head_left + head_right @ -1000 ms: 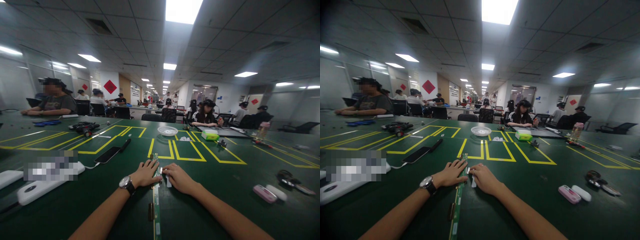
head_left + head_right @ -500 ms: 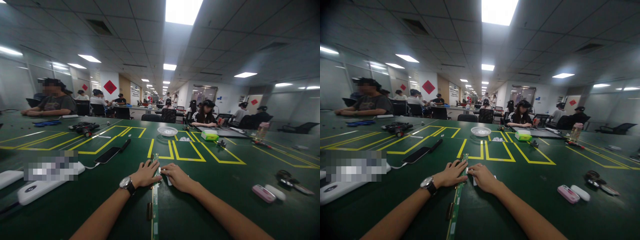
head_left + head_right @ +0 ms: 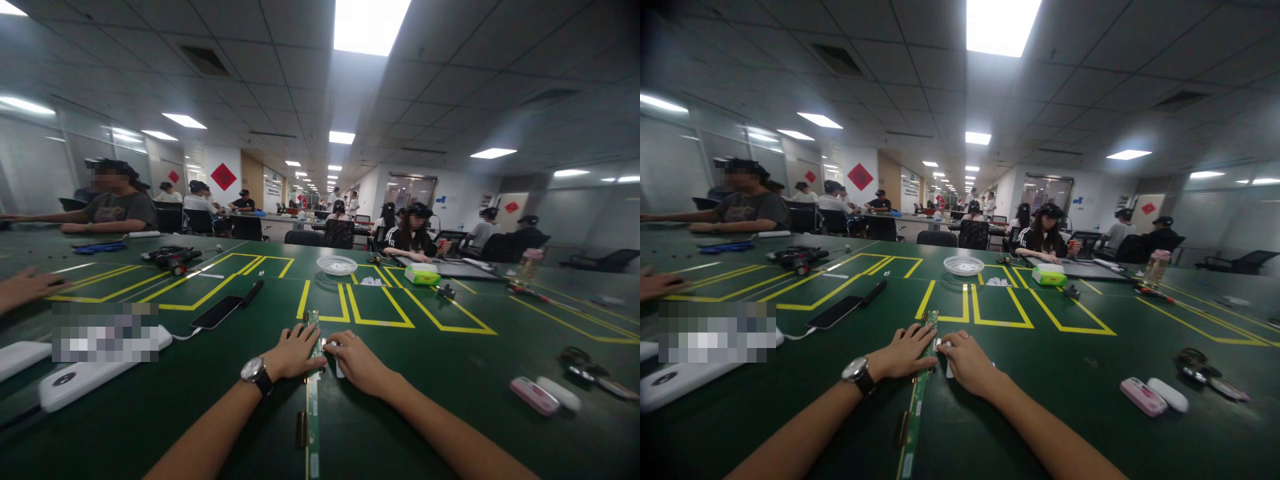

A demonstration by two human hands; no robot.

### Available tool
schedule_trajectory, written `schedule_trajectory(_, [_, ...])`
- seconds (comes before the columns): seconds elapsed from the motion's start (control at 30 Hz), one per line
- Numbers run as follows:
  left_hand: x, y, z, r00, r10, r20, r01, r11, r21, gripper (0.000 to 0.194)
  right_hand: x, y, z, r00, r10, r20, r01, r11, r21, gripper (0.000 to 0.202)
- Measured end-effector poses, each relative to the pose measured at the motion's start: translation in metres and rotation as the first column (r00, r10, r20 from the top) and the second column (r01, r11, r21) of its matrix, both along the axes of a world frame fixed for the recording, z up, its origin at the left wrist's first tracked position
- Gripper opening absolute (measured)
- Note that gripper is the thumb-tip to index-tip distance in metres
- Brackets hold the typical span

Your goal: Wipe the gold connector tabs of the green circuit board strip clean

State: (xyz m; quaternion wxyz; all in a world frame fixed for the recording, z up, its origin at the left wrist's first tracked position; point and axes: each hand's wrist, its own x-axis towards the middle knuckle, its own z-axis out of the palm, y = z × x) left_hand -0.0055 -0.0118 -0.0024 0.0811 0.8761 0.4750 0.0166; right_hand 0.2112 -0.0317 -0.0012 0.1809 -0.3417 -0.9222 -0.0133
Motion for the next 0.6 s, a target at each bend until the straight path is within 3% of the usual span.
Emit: schedule_trajectory(0.6, [0.0022,-0.0028,0.0034,1.0,0.001,0.021,-0.001,0.999,-0.035,0.077,0.0001,0.0051,0.0099,0.985,0.156,-0.069,-0.161,0.984,-0.072,0.05])
